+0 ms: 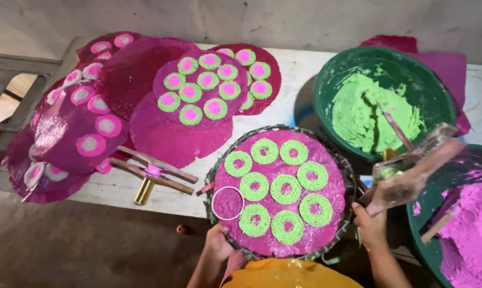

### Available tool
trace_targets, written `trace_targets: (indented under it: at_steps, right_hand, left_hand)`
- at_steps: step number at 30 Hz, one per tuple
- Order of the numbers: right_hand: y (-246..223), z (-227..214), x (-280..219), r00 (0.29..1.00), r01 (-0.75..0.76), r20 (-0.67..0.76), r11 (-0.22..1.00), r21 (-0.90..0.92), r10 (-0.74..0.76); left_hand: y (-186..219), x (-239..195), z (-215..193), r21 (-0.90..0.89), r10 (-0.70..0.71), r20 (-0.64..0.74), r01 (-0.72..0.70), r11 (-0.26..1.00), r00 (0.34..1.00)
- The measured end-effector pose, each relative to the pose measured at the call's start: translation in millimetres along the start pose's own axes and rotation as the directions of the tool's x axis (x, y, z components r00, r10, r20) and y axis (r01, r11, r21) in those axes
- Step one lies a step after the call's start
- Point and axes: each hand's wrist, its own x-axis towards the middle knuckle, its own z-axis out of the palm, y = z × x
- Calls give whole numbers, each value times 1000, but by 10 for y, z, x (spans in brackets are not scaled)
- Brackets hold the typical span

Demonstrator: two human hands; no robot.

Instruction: The person prepares cookies by applying green batter into small circular molds using a specialized wooden press and a spatula, repeating the process across a large circular tray.

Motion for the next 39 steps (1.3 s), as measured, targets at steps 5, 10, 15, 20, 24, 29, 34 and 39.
trace_targets:
  at_steps: [5,10,15,20,24,29,34,39]
  right_hand:
    - [22,112,9,899,433,114,819,-378,-423]
    - [206,124,10,888,427,72,756,-496,-455]
    - [725,337,295,863,479,49,787,-388,-502]
    - [968,569,544,909,414,66,881,-229,-411]
    - [755,438,629,897,442,149,852,-281,-416]
    - [249,139,515,929,349,174,928,-128,-326]
    - [-174,-6,166,918,378,193,912,-162,-346]
    - [-611,163,98,832,481,472,802,-354,-290]
  left_hand:
    - [-262,215,124,-189,-21,-224,-22,982,974]
    - [-240,378,161,-203,81,-255,-136,970,963]
    - [73,523,28,-123,162,-477,-249,961,864]
    - [397,548,-268,-52,266,-324,-298,953,908]
    - [350,419,-457,22,164,-361,-167,986,918]
    - [55,313,-385,172,55,-503,37,984,863]
    - [333,-99,85,642,190,-671,435,631,717]
    - [911,-319,881,918,688,-359,374,136,631]
